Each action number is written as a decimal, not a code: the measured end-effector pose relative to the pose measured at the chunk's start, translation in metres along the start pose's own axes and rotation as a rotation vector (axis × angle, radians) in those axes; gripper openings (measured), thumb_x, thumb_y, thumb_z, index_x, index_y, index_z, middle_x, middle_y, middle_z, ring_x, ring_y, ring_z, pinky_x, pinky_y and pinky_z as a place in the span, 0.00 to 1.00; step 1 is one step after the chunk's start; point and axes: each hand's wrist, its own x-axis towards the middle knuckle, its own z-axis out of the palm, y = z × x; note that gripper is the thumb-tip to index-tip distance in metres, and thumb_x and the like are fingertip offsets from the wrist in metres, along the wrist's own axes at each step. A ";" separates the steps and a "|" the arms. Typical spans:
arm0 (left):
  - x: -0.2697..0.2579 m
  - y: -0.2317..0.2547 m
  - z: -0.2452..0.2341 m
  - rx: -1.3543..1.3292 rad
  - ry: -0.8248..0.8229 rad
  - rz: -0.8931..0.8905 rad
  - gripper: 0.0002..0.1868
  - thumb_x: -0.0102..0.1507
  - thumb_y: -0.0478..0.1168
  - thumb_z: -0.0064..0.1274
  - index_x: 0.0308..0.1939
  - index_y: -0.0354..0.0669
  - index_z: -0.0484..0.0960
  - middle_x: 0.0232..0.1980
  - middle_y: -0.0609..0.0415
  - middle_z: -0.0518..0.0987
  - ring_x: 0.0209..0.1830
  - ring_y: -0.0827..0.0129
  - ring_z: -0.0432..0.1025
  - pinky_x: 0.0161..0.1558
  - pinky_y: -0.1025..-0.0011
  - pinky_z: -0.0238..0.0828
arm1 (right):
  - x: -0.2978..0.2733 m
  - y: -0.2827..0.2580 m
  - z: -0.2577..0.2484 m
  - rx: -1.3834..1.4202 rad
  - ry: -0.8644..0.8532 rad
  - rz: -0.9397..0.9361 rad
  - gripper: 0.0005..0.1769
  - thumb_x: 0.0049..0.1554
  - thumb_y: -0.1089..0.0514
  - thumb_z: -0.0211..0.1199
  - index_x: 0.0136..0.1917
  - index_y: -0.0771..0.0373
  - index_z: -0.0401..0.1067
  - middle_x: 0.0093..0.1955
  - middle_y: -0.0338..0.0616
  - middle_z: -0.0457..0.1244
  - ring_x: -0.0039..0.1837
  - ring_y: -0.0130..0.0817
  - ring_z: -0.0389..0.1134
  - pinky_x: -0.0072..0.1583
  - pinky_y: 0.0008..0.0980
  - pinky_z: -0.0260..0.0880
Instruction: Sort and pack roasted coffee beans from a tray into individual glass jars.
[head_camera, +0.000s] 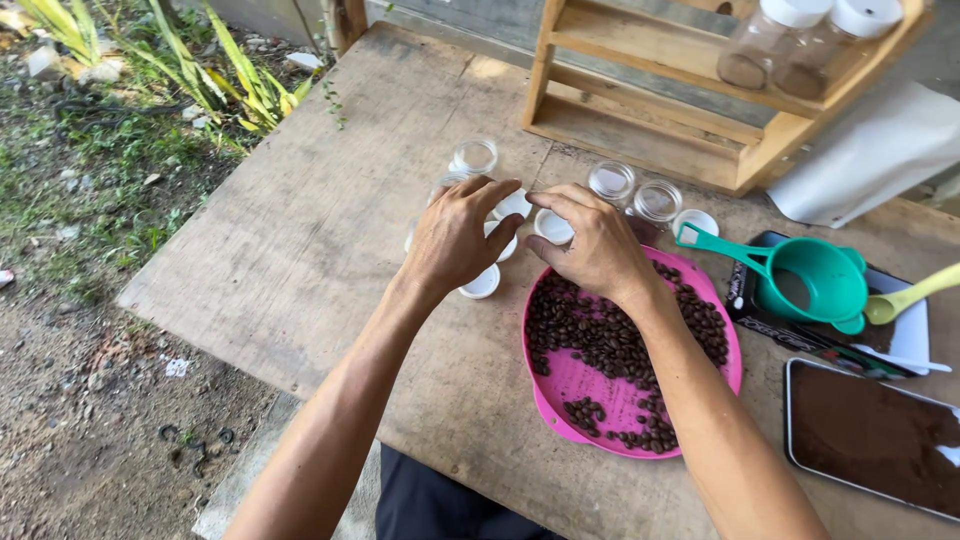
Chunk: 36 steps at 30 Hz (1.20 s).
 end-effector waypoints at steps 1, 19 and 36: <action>0.003 0.006 0.005 -0.006 -0.005 0.008 0.19 0.64 0.45 0.58 0.59 0.52 0.79 0.44 0.52 0.80 0.48 0.56 0.77 0.55 0.59 0.69 | -0.004 0.001 -0.004 -0.005 0.005 0.008 0.26 0.52 0.56 0.72 0.64 0.61 0.74 0.59 0.51 0.67 0.62 0.53 0.69 0.62 0.50 0.69; 0.046 0.083 0.097 -0.169 -0.148 0.150 0.17 0.64 0.47 0.57 0.55 0.50 0.82 0.46 0.51 0.80 0.49 0.54 0.78 0.50 0.59 0.70 | -0.093 0.042 -0.072 -0.110 0.111 0.222 0.25 0.51 0.55 0.72 0.61 0.62 0.75 0.58 0.50 0.67 0.62 0.53 0.69 0.62 0.49 0.69; 0.046 0.105 0.146 -0.263 -0.281 0.191 0.11 0.62 0.46 0.57 0.46 0.49 0.85 0.42 0.47 0.82 0.44 0.48 0.79 0.45 0.54 0.75 | -0.141 0.068 -0.077 -0.099 0.107 0.365 0.19 0.51 0.55 0.71 0.56 0.59 0.78 0.54 0.45 0.69 0.55 0.49 0.72 0.56 0.47 0.73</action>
